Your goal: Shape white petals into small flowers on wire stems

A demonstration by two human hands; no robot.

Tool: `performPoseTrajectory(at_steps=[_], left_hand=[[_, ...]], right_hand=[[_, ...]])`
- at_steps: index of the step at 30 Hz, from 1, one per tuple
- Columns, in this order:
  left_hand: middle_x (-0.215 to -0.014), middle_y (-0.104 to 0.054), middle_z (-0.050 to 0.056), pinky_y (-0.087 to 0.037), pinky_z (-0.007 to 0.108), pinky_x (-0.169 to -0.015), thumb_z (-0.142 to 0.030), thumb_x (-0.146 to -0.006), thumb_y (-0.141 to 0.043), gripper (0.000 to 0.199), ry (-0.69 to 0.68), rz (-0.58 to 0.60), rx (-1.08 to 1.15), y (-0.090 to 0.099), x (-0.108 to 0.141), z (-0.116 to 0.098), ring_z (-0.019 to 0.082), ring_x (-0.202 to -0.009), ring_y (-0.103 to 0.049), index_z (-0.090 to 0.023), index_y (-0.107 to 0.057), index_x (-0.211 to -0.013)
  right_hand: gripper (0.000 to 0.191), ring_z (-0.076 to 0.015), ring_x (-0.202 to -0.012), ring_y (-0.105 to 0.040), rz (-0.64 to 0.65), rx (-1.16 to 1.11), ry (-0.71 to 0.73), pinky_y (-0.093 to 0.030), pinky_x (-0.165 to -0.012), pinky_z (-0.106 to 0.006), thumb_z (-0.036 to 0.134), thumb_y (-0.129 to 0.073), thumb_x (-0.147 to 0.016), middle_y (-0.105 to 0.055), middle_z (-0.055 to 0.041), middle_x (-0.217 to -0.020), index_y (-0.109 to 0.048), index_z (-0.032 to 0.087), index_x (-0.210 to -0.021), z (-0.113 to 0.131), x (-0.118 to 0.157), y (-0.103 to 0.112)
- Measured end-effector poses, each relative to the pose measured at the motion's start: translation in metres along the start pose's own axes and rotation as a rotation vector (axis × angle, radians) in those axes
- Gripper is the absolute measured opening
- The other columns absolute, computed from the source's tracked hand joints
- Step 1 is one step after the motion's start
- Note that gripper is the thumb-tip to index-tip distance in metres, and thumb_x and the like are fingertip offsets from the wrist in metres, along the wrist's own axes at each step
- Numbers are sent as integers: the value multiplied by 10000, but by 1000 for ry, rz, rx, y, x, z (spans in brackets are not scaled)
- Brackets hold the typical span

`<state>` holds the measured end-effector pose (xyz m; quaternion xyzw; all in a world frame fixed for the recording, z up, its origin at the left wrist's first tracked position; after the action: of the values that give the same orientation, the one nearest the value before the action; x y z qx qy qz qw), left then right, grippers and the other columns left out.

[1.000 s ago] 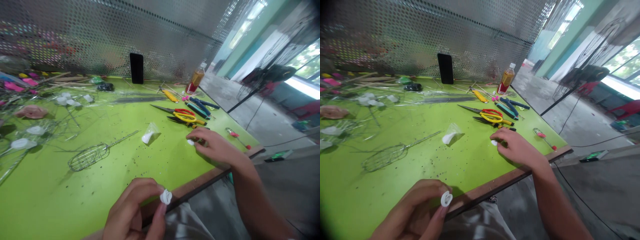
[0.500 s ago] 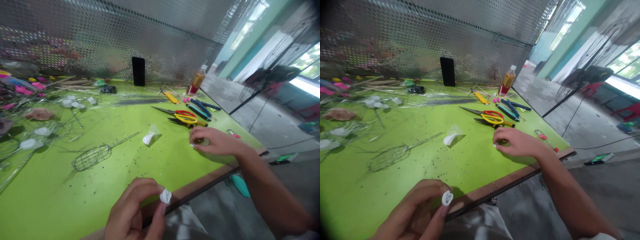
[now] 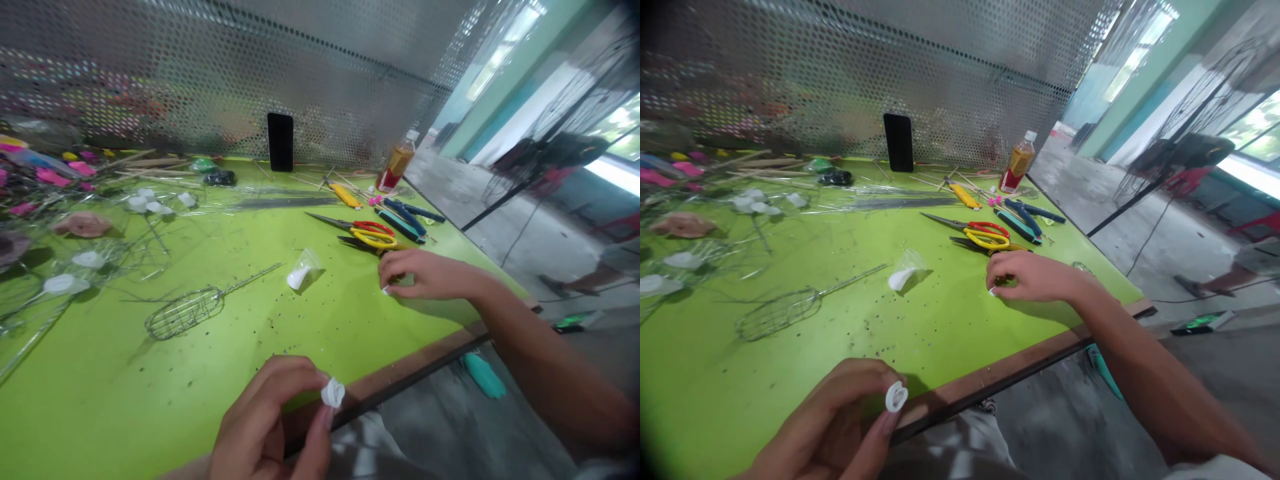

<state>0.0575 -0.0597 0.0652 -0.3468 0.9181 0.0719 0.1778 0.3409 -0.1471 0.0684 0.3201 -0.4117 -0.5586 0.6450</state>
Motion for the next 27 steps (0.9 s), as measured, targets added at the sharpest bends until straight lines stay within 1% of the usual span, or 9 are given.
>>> performPoseTrajectory(at_steps=[8, 13, 15, 18, 20, 22, 24, 26, 27], left_hand=[[-982, -732, 34, -633, 222, -727, -36, -938, -665, 331, 21, 16, 15, -2, 1, 3, 172, -883, -747, -289, -740, -1138], [-982, -732, 35, -631, 223, -727, -32, -937, -667, 332, 22, 19, 13, -1, 1, 0, 172, -882, -746, -288, -738, -1135], [-985, -737, 30, -629, 222, -745, -29, -928, -672, 332, 26, 15, -16, 0, 0, 0, 169, -887, -748, -288, -741, -1123], [-984, -741, 30, -631, 238, -767, -40, -921, -688, 314, 29, -2, -32, 1, -1, -1, 176, -890, -752, -285, -748, -1107], [-980, -736, 31, -632, 250, -765, -54, -926, -696, 291, 44, -8, -10, 1, -2, -1, 178, -874, -752, -283, -750, -1098], [-984, -729, 26, -629, 244, -770, -55, -927, -701, 284, 68, -22, 7, 2, -3, 1, 167, -869, -745, -283, -753, -1088], [-992, -722, 20, -622, 220, -786, -50, -928, -705, 282, 79, -49, 13, 3, -4, 0, 149, -885, -731, -282, -757, -1078], [-995, -720, 22, -621, 205, -804, -54, -930, -714, 261, 66, -70, 35, 4, -5, -2, 139, -905, -723, -270, -761, -1070], [-1009, -725, 30, -626, 208, -821, -54, -927, -720, 245, 69, -79, 60, 5, -5, -3, 142, -931, -728, -258, -763, -1057]], right_hand=[[97, -223, -958, -726, -55, 0, 59, -538, -918, -360, 167, -690, -962, -760, -74, -1061, -760, 221, -1002, 5, 7, 6], [71, -220, -959, -732, -96, -93, 80, -555, -911, -360, 227, -706, -992, -771, -76, -1057, -773, 229, -1016, 5, 12, 10], [85, -228, -956, -739, -152, -160, 31, -568, -903, -364, 294, -728, -998, -783, -81, -1055, -786, 232, -1008, 0, 15, 14], [199, -231, -899, -743, -299, -338, -144, -594, -832, -357, 418, -770, -985, -799, -89, -1021, -797, 221, -981, -13, 22, 16], [256, -209, -803, -725, -365, -507, -252, -594, -745, -332, 462, -803, -961, -797, -83, -952, -799, 205, -959, -15, 26, 7], [275, -178, -709, -693, -376, -683, -297, -585, -681, -310, 465, -830, -942, -778, -66, -868, -803, 191, -945, -5, 25, -9], [284, -168, -673, -680, -386, -851, -308, -586, -648, -301, 461, -856, -918, -763, -54, -830, -801, 184, -944, 12, 21, -25], [291, -169, -688, -687, -390, -973, -313, -591, -623, -289, 439, -904, -867, -769, -55, -870, -800, 191, -980, 32, 15, -40], [300, -173, -714, -697, -386, -999, -318, -601, -630, -285, 410, -925, -844, -772, -54, -899, -801, 200, -1019, 43, 13, -47]])
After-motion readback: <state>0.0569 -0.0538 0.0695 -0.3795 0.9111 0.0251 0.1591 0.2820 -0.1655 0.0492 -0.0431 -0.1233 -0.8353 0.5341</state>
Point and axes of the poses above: each hand's wrist, its own x-axis away from the middle knuckle, its own y-axis out of the back of the hand, z = x × y, the point moved 9 cm from there along -x, towards the middle knuckle
